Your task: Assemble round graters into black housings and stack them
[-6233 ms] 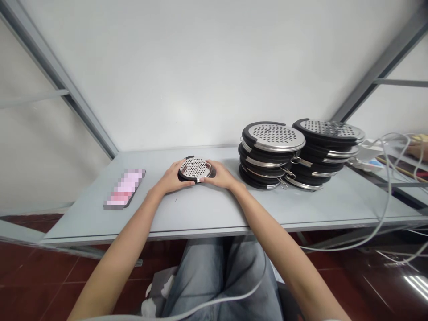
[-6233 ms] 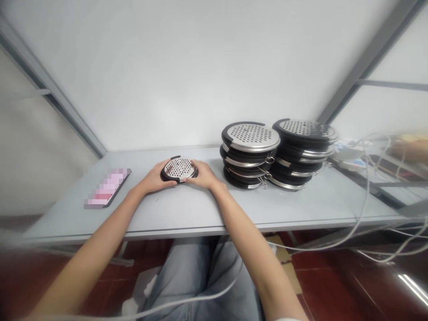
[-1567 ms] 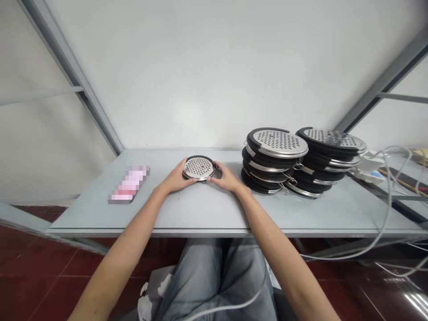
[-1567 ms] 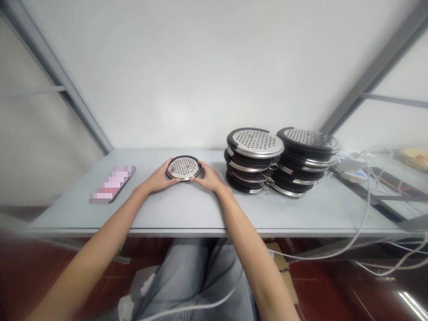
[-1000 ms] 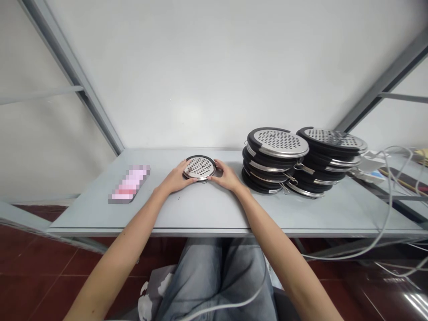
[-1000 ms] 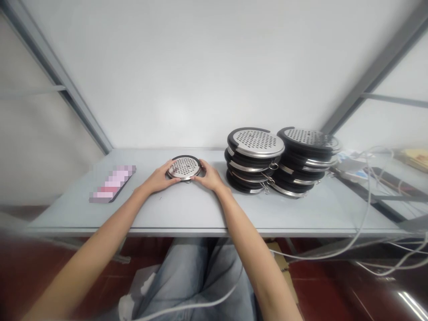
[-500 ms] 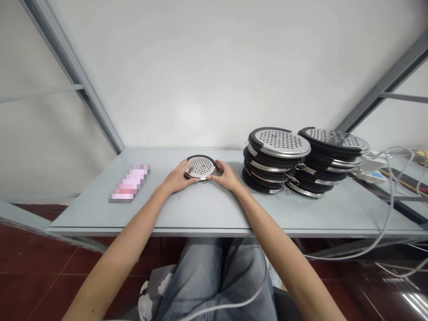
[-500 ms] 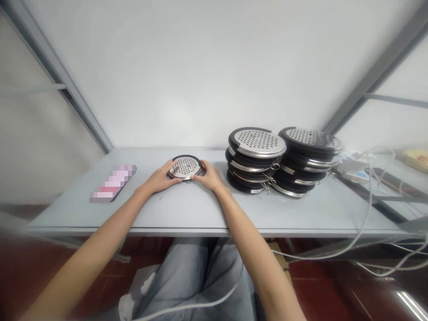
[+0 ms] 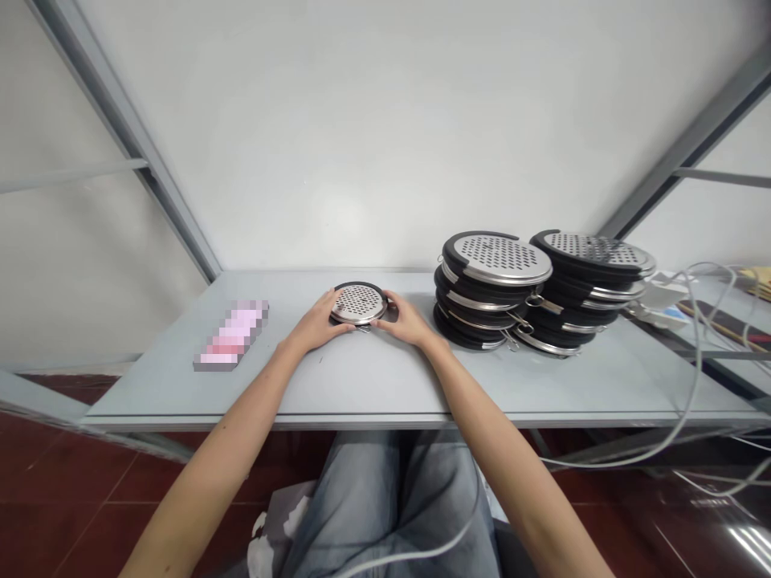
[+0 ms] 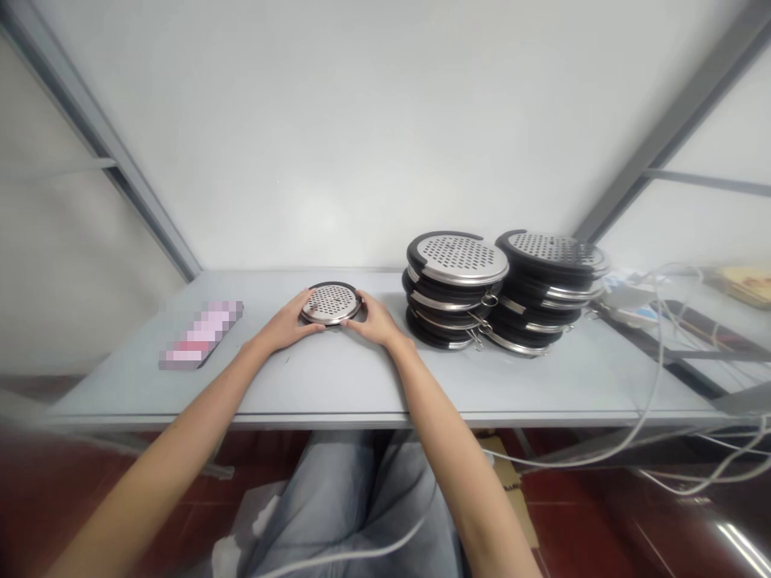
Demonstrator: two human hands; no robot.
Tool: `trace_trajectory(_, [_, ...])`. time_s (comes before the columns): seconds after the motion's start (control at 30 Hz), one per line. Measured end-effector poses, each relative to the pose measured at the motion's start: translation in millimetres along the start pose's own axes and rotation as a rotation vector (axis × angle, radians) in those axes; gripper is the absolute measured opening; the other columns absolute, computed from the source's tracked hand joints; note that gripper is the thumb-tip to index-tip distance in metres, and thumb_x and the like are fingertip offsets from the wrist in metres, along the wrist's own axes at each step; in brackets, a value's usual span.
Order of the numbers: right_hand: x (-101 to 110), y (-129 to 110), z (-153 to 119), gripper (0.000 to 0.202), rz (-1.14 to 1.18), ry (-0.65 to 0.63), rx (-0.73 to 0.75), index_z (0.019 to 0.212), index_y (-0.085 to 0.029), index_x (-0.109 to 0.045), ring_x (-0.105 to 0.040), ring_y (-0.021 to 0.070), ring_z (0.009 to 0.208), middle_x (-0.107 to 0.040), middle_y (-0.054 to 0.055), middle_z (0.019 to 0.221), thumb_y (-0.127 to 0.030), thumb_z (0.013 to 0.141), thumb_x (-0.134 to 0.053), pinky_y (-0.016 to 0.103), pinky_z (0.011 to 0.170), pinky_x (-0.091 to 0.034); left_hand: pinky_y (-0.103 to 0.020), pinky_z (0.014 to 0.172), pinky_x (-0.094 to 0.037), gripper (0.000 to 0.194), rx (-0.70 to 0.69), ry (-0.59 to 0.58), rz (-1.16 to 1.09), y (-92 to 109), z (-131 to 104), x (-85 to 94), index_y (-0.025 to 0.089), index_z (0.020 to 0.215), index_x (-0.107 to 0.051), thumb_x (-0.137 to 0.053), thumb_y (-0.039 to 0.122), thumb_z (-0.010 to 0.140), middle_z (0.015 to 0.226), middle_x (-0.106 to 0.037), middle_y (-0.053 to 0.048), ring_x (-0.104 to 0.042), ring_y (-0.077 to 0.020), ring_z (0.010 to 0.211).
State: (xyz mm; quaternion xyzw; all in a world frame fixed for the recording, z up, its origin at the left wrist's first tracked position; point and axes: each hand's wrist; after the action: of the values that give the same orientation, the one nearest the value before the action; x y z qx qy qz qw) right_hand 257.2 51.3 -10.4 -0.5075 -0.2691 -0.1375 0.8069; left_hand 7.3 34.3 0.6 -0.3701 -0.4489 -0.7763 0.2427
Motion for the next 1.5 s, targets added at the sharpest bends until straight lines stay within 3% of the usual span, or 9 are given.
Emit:
trace_trajectory(0.2, [-4.5, 7.1, 1.3, 0.085, 0.001, 0.017, 0.115, 0.139, -0.017, -0.045, -0.052, 0.0298, 0.125, -0.052, 0.017, 0.138, -0.035, 0.064, -0.080, 0.047, 0.105, -0.042, -0.042, 0.113, -0.034, 0.081, 0.033, 0.098, -0.012, 6.9, 1.6, 2.5, 0.020, 0.143, -0.040, -0.068, 0.055, 0.075, 0.146, -0.046, -0.011, -0.043, -0.0281, 0.134])
trace_trajectory(0.43, [-2.8, 6.9, 1.3, 0.059, -0.049, 0.087, 0.156, 0.127, -0.018, -0.056, -0.058, 0.0259, 0.117, -0.062, 0.012, 0.126, -0.030, 0.072, -0.075, 0.042, 0.101, -0.046, -0.042, 0.107, -0.043, 0.073, 0.051, 0.164, -0.036, 11.8, 2.0, 5.0, 0.022, 0.129, -0.056, -0.075, 0.055, 0.067, 0.130, -0.062, -0.007, -0.056, -0.0285, 0.121])
trace_trajectory(0.57, [-0.3, 4.9, 1.5, 0.053, -0.061, 0.107, 0.169, 0.122, -0.019, -0.061, -0.059, 0.0259, 0.115, -0.065, 0.010, 0.122, -0.032, 0.072, -0.076, 0.043, 0.102, -0.045, -0.042, 0.106, -0.044, 0.070, 0.053, 0.164, -0.037, 14.1, 1.6, 6.3, 0.021, 0.128, -0.057, -0.074, 0.053, 0.068, 0.128, -0.062, -0.007, -0.057, -0.0284, 0.119])
trace_trajectory(0.73, [2.1, 8.3, 3.6, 0.051, -0.005, 0.141, 0.135, 0.121, -0.020, -0.062, -0.059, 0.0250, 0.116, -0.065, 0.010, 0.123, -0.034, 0.074, -0.075, 0.042, 0.103, -0.044, -0.041, 0.109, -0.041, 0.080, -0.010, 0.170, -0.006, 12.5, 2.3, 6.5, 0.018, 0.133, -0.050, -0.076, 0.055, 0.066, 0.136, -0.055, -0.011, -0.051, -0.0279, 0.126])
trace_trajectory(0.93, [5.0, 4.8, 3.1, 0.051, 0.020, 0.173, 0.164, 0.122, -0.020, -0.061, -0.058, 0.0244, 0.117, -0.063, 0.011, 0.125, -0.037, 0.075, -0.073, 0.042, 0.104, -0.043, -0.040, 0.104, -0.044, 0.058, 0.008, 0.244, 0.021, 10.4, 3.3, 5.3, 0.019, 0.125, -0.057, -0.067, 0.052, 0.077, 0.127, -0.062, -0.009, -0.058, -0.0263, 0.118])
trace_trajectory(1.13, [4.7, -4.2, -0.6, 0.058, -0.103, 0.179, 0.184, 0.127, -0.018, -0.058, -0.048, 0.0277, 0.128, -0.052, 0.015, 0.137, -0.024, 0.071, -0.071, 0.045, 0.110, -0.037, -0.043, 0.099, -0.048, 0.070, 0.028, 0.221, 0.142, 15.6, 0.4, 5.8, 0.023, 0.125, -0.057, -0.073, 0.061, 0.068, 0.123, -0.065, -0.008, -0.060, -0.0312, 0.114])
trace_trajectory(1.23, [3.3, -0.5, -0.3, 0.060, -0.103, 0.150, 0.189, 0.127, -0.019, -0.058, -0.050, 0.0267, 0.127, -0.054, 0.013, 0.136, -0.015, 0.068, -0.067, 0.045, 0.110, -0.037, -0.044, 0.100, -0.046, 0.074, 0.011, 0.224, 0.186, 17.5, 0.4, 5.2, 0.023, 0.126, -0.056, -0.074, 0.062, 0.066, 0.123, -0.065, -0.009, -0.060, -0.0319, 0.114])
trace_trajectory(1.5, [0.9, 6.0, 1.8, 0.053, -0.026, 0.171, 0.175, 0.127, -0.016, -0.057, -0.057, 0.0248, 0.119, -0.061, 0.013, 0.128, -0.020, 0.074, -0.063, 0.042, 0.104, -0.044, -0.043, 0.103, -0.043, 0.076, -0.024, 0.208, 0.117, 12.2, 1.0, 7.0, 0.021, 0.133, -0.048, -0.074, 0.053, 0.070, 0.127, -0.062, -0.010, -0.056, -0.0302, 0.118])
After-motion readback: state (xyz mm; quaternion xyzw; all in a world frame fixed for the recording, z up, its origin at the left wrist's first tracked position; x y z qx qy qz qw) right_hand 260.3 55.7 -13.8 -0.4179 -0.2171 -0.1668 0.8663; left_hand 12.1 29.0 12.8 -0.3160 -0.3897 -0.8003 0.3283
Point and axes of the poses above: each hand's wrist, its own z-axis towards the middle knuckle, its own x-axis out of the back of the hand, y = z × x
